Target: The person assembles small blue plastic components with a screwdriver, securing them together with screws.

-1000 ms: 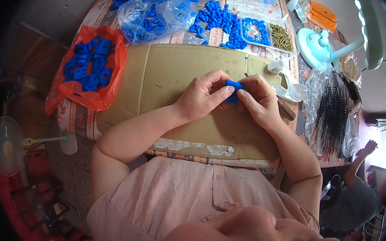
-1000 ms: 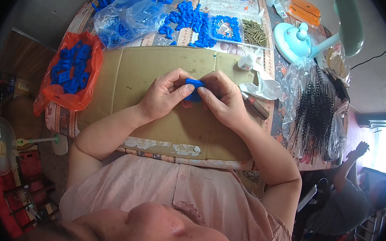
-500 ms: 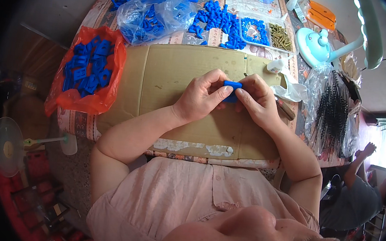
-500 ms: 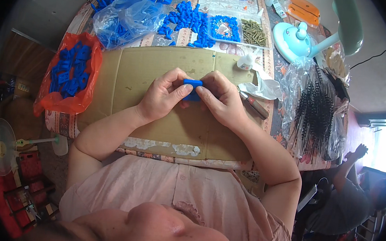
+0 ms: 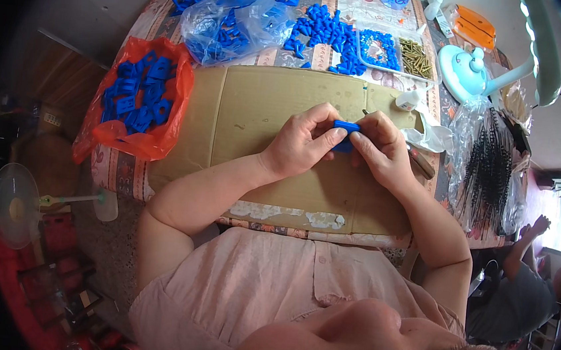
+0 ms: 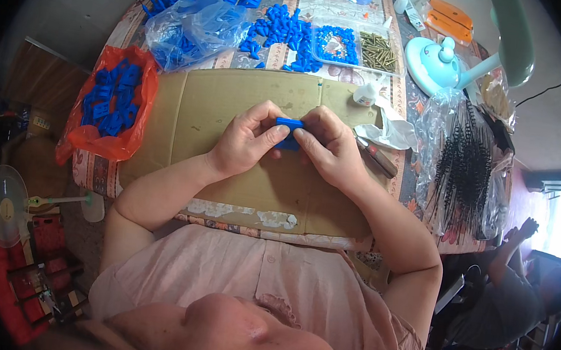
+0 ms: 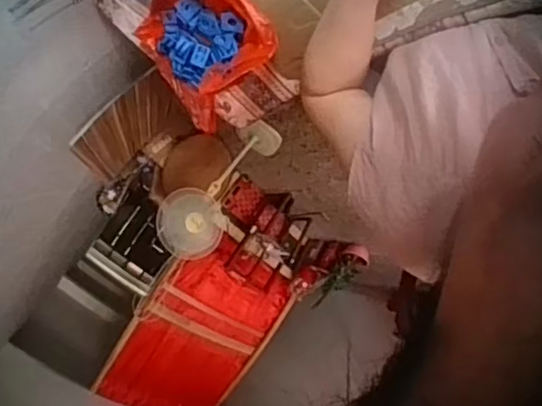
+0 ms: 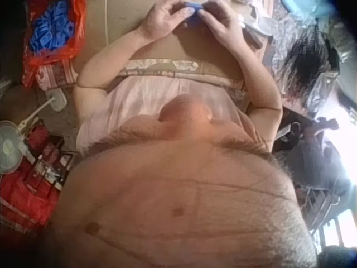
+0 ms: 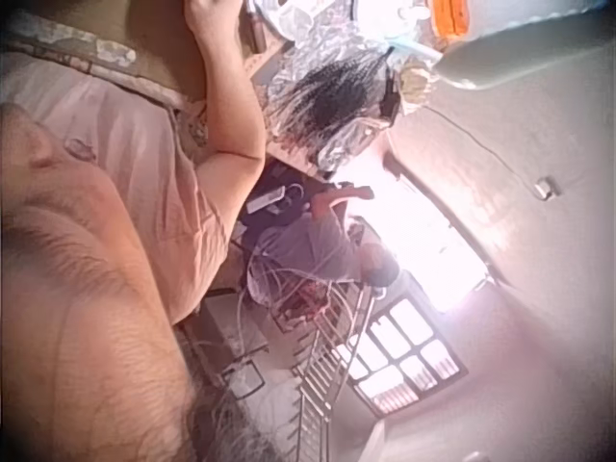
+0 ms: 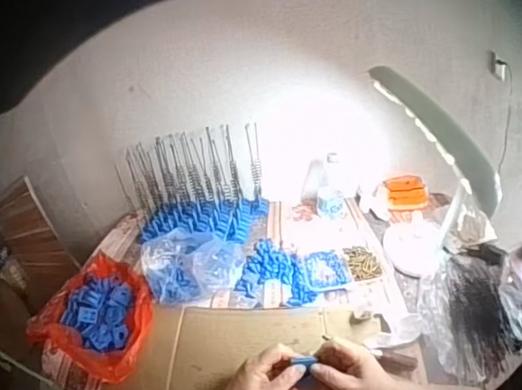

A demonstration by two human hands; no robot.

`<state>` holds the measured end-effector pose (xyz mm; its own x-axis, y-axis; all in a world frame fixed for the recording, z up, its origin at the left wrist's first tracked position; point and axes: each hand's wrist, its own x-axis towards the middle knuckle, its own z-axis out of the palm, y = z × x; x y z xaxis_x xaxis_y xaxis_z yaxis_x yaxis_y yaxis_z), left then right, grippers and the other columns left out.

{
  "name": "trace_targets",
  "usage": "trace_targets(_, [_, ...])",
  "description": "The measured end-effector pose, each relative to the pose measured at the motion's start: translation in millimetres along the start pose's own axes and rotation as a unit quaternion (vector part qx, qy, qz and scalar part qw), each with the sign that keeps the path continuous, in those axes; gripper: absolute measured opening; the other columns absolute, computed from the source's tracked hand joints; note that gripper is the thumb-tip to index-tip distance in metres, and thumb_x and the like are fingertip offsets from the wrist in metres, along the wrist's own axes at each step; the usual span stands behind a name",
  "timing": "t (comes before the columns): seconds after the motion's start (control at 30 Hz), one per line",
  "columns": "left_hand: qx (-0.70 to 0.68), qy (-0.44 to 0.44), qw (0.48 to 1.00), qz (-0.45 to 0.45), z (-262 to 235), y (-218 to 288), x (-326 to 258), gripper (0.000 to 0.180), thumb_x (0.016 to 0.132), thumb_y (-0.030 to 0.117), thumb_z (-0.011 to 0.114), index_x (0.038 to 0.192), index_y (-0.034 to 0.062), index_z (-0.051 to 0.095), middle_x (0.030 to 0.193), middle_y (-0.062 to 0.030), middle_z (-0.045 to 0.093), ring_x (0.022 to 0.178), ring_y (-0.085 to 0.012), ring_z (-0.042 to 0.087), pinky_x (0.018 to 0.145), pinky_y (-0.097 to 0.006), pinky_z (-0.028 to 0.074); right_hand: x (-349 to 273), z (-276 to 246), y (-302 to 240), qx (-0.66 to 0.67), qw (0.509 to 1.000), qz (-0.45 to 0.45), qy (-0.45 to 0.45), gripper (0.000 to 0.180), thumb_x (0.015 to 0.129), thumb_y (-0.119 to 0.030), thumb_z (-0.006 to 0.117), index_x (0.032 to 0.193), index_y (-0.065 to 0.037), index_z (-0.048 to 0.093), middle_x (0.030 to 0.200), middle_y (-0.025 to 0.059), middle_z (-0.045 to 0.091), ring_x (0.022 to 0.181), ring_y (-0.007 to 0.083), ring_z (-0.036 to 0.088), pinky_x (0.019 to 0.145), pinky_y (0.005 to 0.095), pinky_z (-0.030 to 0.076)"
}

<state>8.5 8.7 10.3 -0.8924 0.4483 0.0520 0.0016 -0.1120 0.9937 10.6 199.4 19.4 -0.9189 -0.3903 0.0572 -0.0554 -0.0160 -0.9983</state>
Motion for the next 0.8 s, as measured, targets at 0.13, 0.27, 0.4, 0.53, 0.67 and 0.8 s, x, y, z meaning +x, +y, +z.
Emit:
trace_targets(0.13, [0.006, -0.004, 1.000, 0.004, 0.0, 0.4, -0.5, 0.008, 0.094, 0.014, 0.054, 0.096, 0.0060, 0.053, 0.084, 0.0013, 0.058, 0.073, -0.0029, 0.055, 0.059, -0.019, 0.051, -0.6, 1.1, -1.3, -0.001, 1.000, 0.004, 0.002, 0.009, 0.091, -0.009, 0.057, 0.092, -0.003, 0.050, 0.075, 0.0007, 0.055, 0.058, 0.0038, 0.052, 0.049, 0.0190, 0.042])
trace_targets(0.27, [0.008, 0.001, 1.000, 0.003, 1.1, 1.2, -1.5, 0.009, 0.094, 0.014, 0.054, 0.097, 0.0057, 0.053, 0.084, 0.0010, 0.058, 0.075, -0.0035, 0.055, 0.060, -0.020, 0.051, -0.7, 1.5, -4.2, -0.007, 1.000, 0.000, 0.000, 0.009, 0.091, -0.008, 0.057, 0.091, -0.003, 0.050, 0.074, 0.0004, 0.055, 0.057, 0.0036, 0.052, 0.048, 0.0191, 0.041])
trace_targets(0.4, [0.016, -0.001, 1.000, 0.011, 0.7, 1.2, -1.5, 0.009, 0.094, 0.014, 0.054, 0.096, 0.0056, 0.052, 0.084, 0.0008, 0.058, 0.076, -0.0037, 0.056, 0.061, -0.021, 0.053, -0.1, 1.9, -4.2, -0.011, 1.000, 0.005, 0.002, 0.009, 0.091, -0.008, 0.057, 0.091, -0.003, 0.050, 0.072, 0.0000, 0.054, 0.056, 0.0033, 0.051, 0.048, 0.0190, 0.039])
trace_targets(0.53, [0.020, -0.001, 1.000, 0.009, 0.6, 1.9, -1.6, 0.008, 0.094, 0.013, 0.054, 0.096, 0.0055, 0.052, 0.085, 0.0006, 0.059, 0.077, -0.0040, 0.056, 0.061, -0.021, 0.053, -0.5, 1.5, -2.2, -0.006, 1.000, 0.009, 0.003, 0.008, 0.091, -0.008, 0.057, 0.090, -0.003, 0.050, 0.071, -0.0004, 0.054, 0.055, 0.0031, 0.050, 0.048, 0.0188, 0.039])
trace_targets(0.67, [0.025, -0.002, 1.000, 0.017, 0.0, 1.1, -1.9, 0.008, 0.094, 0.013, 0.054, 0.095, 0.0053, 0.052, 0.085, 0.0008, 0.059, 0.076, -0.0042, 0.057, 0.061, -0.021, 0.053, -0.5, 1.9, -3.2, -0.005, 1.000, 0.010, 0.002, 0.008, 0.091, -0.007, 0.057, 0.090, -0.003, 0.050, 0.071, -0.0008, 0.053, 0.055, 0.0030, 0.050, 0.048, 0.0186, 0.038])
trace_targets(0.8, [0.063, 0.000, 0.996, 0.056, -1.1, -2.7, -1.6, 0.008, 0.094, 0.013, 0.054, 0.096, 0.0050, 0.053, 0.085, 0.0011, 0.059, 0.077, -0.0040, 0.057, 0.062, -0.020, 0.051, -0.4, 2.0, -2.9, 0.000, 1.000, 0.000, 0.000, 0.008, 0.091, -0.007, 0.057, 0.091, -0.003, 0.050, 0.073, -0.0001, 0.054, 0.057, 0.0030, 0.050, 0.048, 0.0186, 0.039])
